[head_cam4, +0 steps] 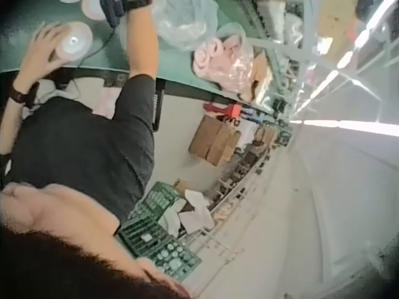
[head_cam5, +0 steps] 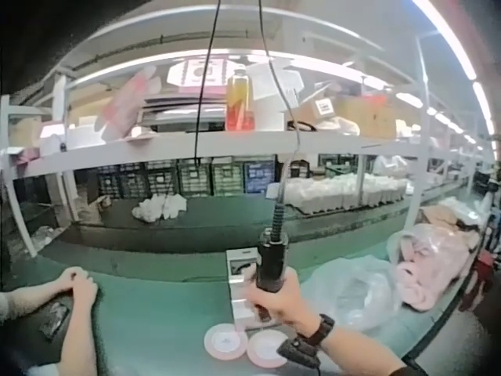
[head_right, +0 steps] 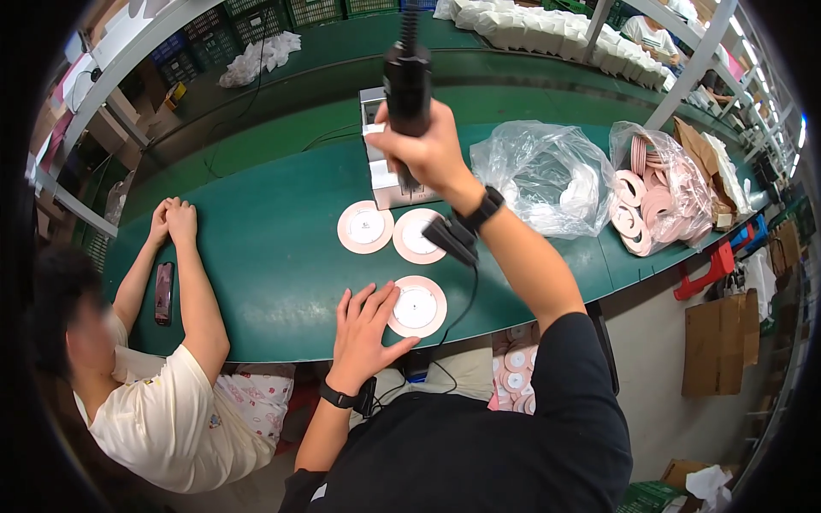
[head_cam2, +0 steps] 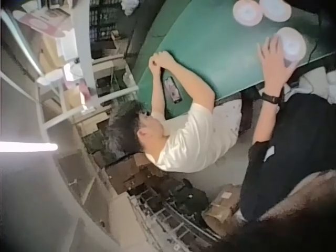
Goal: Apply adhesive rings onto circular plastic components and organize them on the workbench using a handheld tool.
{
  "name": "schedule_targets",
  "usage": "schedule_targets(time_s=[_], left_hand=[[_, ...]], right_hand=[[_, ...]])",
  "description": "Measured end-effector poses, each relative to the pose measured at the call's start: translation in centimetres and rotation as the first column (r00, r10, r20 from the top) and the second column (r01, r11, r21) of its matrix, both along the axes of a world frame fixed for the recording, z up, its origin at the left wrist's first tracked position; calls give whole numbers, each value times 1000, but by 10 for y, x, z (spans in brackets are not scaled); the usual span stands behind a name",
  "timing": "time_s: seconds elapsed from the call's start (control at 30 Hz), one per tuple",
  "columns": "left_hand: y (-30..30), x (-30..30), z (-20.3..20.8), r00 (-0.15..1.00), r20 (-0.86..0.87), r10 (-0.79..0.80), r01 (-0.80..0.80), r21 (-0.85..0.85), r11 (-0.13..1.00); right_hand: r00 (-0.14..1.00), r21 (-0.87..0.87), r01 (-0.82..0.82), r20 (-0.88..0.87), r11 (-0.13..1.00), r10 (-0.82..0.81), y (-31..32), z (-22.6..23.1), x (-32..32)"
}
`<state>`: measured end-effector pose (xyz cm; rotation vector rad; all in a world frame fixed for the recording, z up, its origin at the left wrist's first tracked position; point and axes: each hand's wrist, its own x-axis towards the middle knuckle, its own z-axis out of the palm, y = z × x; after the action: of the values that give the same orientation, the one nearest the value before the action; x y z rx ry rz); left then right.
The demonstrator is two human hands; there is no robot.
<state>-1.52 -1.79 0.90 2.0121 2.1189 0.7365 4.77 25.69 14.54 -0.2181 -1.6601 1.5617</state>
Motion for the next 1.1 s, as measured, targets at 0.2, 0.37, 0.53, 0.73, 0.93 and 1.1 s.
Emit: schedule_targets(time_s=[0.2,0.37,0.53,0.73,0.93,1.1], left_hand=[[0,-1,0,1000,10,-6,6,13,1000],[1,-2,1,1000,18,-5,5,24,1000],[2,-1,0,999,34,-1,0,22,1000],[1,-1,-1,999,34,1,-1,26,1000],[1,-1,-2,999,32,-2,1,29,1000],[1,-1,-2,1000,30,-1,0,37,999]], right_hand=[[958,30,-252,-135,967,254,-84,-19,69],[951,65,-306,-9,950,308,-122,-46,104],[952,12,-299,74,954,297,-130,-56,114],[952,151,-278,178,949,250,-128,-60,111],[962,24,-238,142,971,233,-131,-65,111],[966,-19,-231,115,973,232,-130,-66,112]])
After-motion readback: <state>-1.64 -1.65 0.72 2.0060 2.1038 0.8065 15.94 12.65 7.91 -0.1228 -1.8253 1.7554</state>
